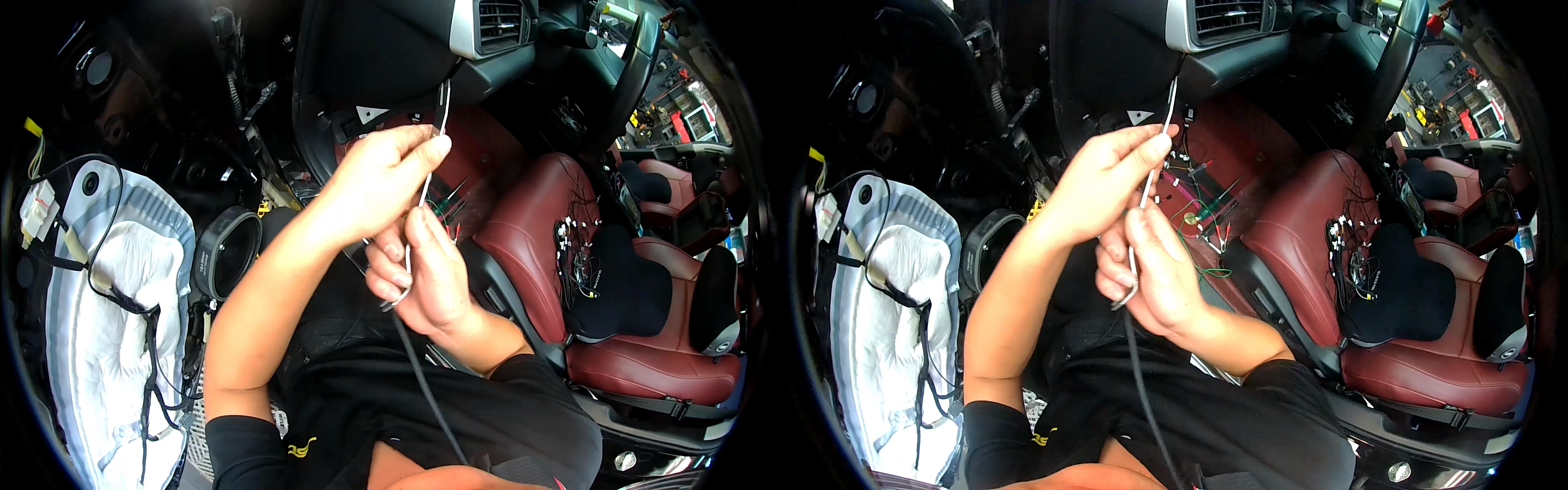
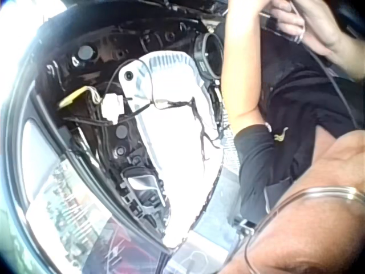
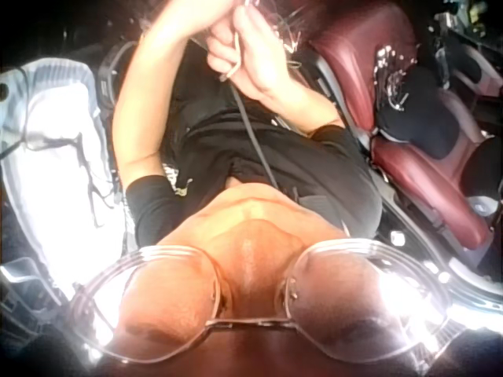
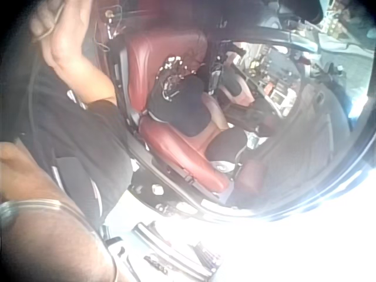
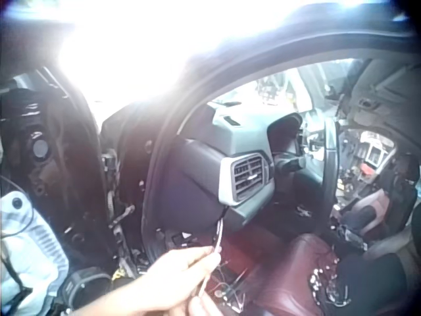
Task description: The person detaches plastic interior trim panels from a car dashboard and door using a metal prying tool. They then manipulate wiring harnesses and electrical connectors near the passenger seat.
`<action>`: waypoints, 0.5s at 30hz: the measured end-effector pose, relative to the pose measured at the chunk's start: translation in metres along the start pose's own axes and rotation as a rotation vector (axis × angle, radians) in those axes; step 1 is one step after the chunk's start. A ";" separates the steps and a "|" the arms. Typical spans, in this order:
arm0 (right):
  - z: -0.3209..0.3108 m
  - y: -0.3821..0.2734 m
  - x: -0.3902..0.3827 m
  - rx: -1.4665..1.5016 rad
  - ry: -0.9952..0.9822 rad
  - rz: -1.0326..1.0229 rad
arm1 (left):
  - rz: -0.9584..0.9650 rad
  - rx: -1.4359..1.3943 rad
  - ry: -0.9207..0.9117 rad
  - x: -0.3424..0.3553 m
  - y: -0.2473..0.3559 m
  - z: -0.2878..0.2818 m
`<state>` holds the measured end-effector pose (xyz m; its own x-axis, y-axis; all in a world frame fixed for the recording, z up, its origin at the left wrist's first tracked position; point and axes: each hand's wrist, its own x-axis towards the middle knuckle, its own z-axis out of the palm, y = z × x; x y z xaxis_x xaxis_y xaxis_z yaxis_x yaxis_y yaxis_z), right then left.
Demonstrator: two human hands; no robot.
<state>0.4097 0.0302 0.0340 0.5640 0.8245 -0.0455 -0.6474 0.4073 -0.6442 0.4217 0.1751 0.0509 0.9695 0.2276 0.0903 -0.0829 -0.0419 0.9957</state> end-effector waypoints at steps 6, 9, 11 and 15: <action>0.046 0.010 0.022 0.154 0.047 -0.045 | -0.071 -0.019 -0.122 0.010 0.029 -0.030; 0.043 -0.003 0.015 0.117 0.027 0.044 | 0.011 -0.002 -0.094 0.009 0.026 -0.026; 0.030 -0.015 0.004 0.052 0.065 0.102 | 0.024 -0.004 -0.127 0.003 0.023 -0.023; 0.006 -0.056 -0.017 -0.026 0.020 0.242 | 0.130 0.034 -0.030 0.003 0.010 -0.025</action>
<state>0.4331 -0.0043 0.0749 0.4045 0.8888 -0.2153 -0.7513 0.1887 -0.6325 0.4184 0.1995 0.0616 0.9578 0.1887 0.2170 -0.2006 -0.1021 0.9743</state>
